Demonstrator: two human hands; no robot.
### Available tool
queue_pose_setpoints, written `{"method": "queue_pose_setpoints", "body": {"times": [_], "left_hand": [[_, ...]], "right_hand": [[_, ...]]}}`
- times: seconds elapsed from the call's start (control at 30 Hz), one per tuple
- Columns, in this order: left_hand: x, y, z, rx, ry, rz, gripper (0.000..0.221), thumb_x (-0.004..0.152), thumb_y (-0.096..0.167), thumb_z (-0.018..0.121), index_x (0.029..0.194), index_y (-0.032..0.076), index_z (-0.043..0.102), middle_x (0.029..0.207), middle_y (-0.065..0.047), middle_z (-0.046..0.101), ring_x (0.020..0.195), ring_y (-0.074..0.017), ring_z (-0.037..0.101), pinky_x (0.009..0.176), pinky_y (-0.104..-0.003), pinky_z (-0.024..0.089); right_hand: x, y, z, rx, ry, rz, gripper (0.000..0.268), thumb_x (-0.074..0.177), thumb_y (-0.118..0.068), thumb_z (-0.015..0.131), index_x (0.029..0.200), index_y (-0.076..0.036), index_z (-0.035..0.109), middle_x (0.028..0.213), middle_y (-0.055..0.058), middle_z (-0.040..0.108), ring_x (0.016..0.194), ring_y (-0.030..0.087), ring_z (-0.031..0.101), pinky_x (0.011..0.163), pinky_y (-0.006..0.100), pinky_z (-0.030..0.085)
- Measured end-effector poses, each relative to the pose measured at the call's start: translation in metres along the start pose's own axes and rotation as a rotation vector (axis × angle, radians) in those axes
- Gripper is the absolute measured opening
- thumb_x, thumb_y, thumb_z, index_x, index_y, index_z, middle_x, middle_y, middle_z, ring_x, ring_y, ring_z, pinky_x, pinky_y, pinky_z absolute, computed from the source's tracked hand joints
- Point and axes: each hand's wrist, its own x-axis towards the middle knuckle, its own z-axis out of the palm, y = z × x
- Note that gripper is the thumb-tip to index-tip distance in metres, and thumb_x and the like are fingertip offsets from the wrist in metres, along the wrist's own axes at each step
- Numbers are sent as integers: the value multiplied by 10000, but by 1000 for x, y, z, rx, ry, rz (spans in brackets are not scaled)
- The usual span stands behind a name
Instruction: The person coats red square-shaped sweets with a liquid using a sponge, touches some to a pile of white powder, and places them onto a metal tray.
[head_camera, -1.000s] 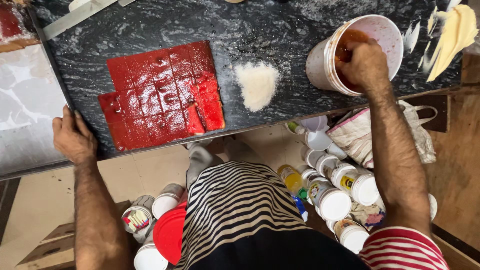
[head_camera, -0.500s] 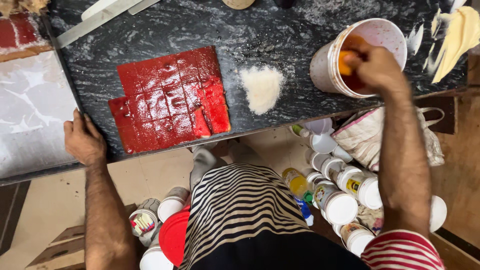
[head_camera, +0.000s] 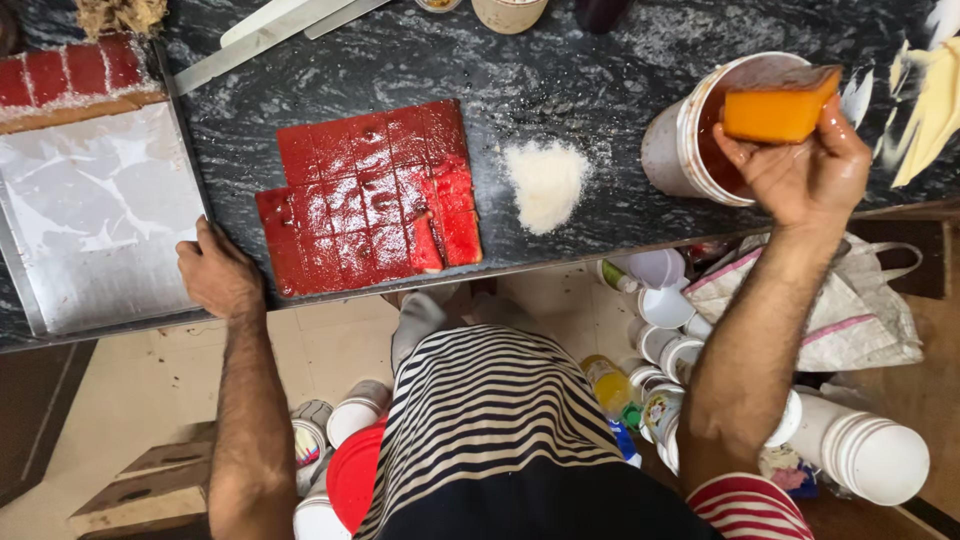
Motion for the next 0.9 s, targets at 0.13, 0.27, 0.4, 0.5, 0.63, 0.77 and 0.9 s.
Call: {"method": "queue_pose_setpoints", "body": {"times": [0.13,0.27,0.4,0.5,0.63,0.77,0.9], "left_hand": [[2,6,2,-1,7,-54,257,1142,250,589,1322,93,683,998,-154,559,881,-358,591,708,-494,487],[-1,5,5,25,55,-51,244,1123,248,616,1279,86,709,995,-149,562,876,-355,594,687,-494,484],[-1,1,7,13,67,-46,234,1123,249,623,1274,90,707,1006,-142,565,892,-348,597,711,-485,492],[-1,3,7,-1,63,-50,239,1112,244,630,1271,84,707,1007,-151,568,891,-356,596,698,-492,487],[-2,3,5,-11,76,-49,224,1113,242,640,1254,81,707,1013,-152,570,905,-364,592,719,-498,488],[-2,5,4,-1,82,-39,208,1113,231,640,1241,80,704,1024,-154,575,917,-366,595,722,-501,483],[-3,5,4,-4,71,-65,210,1115,234,642,1239,76,703,1018,-160,574,912,-371,591,723,-504,477]], "right_hand": [[-3,1,-6,16,-51,-46,532,1110,-354,601,1554,-97,461,1581,101,488,1472,294,452,1280,565,345],[-1,3,-8,11,-84,-57,500,1137,-403,621,1490,-73,492,1511,96,512,1412,277,492,1218,512,376],[3,5,-9,105,-57,-34,607,1077,-486,667,1483,-61,513,1505,107,526,1416,294,506,1202,510,417],[4,3,-5,301,119,-31,604,1076,-402,659,1461,37,504,1450,193,535,1364,384,515,1152,571,440],[7,1,-3,-166,-32,-52,698,1050,-515,687,1537,-56,488,1539,148,493,1468,386,473,1264,547,410],[9,0,5,354,214,17,622,1110,-421,607,1461,69,456,1417,279,500,1313,509,495,1171,652,434],[12,4,2,356,212,5,651,977,-341,667,1490,-4,450,1438,223,570,1404,528,516,1172,669,448]]}}
